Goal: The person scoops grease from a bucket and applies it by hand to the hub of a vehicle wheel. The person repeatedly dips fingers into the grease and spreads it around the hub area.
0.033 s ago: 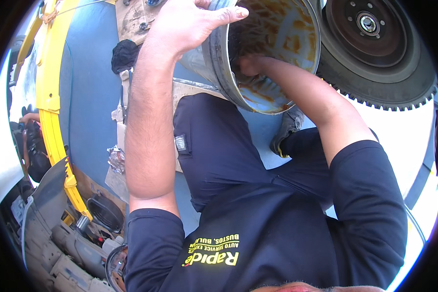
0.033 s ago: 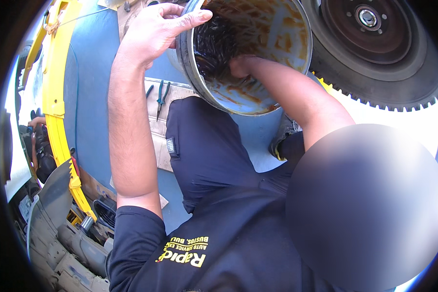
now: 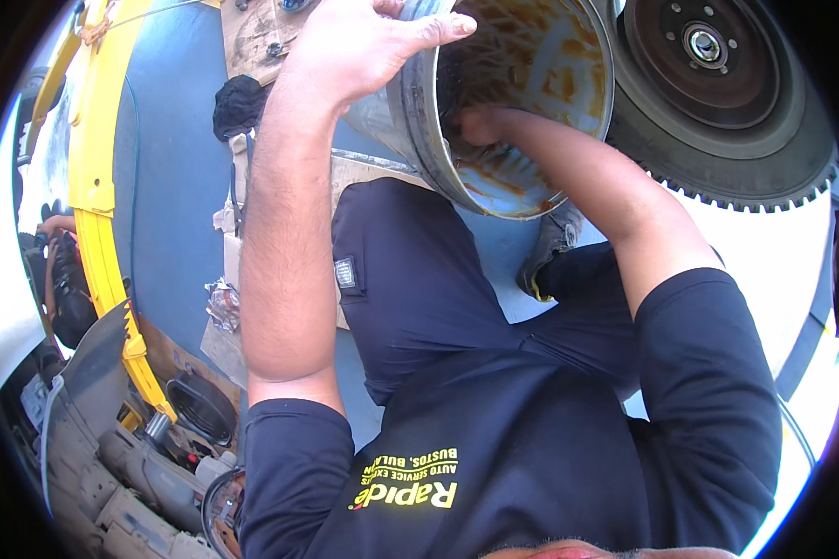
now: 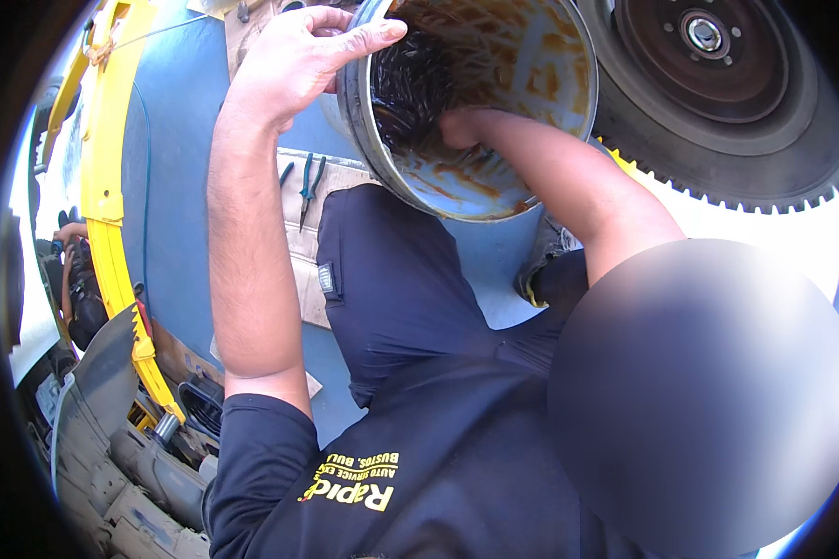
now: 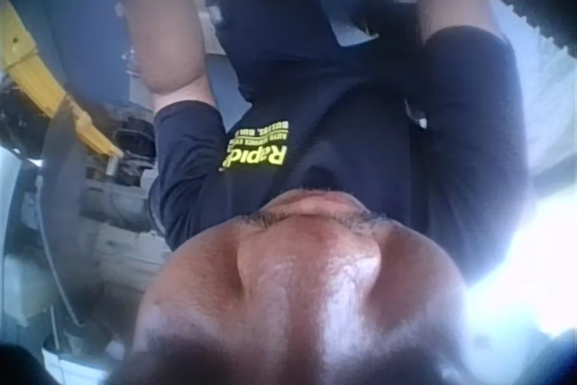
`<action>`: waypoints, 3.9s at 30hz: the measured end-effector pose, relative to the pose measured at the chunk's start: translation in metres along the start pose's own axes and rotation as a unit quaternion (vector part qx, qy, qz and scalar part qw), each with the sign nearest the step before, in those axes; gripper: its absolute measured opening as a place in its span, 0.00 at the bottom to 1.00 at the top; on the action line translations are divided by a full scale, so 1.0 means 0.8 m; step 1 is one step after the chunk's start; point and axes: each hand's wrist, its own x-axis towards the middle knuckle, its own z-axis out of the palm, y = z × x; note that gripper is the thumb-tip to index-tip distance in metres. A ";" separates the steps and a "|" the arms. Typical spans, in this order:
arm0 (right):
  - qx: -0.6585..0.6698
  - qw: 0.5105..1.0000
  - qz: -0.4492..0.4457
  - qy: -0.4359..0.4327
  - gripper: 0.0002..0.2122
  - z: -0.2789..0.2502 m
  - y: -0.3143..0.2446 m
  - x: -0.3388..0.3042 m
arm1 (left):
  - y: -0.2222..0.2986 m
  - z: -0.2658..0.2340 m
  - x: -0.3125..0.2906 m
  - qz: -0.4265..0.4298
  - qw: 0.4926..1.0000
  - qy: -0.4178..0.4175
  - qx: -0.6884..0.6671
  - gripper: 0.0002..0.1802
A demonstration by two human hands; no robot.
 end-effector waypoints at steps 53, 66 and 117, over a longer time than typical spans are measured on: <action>-0.232 0.847 0.367 0.308 0.19 -0.164 0.357 -0.334 | -0.168 -0.111 0.106 -0.050 0.959 0.017 -0.280 0.22; -0.277 0.871 0.358 0.191 0.15 -0.199 0.355 -0.343 | -0.170 -0.104 0.091 -0.043 0.949 0.040 -0.311 0.21; -0.174 0.921 0.307 0.165 0.24 -0.204 0.382 -0.349 | -0.177 -0.111 0.099 -0.021 0.937 -0.025 -0.347 0.23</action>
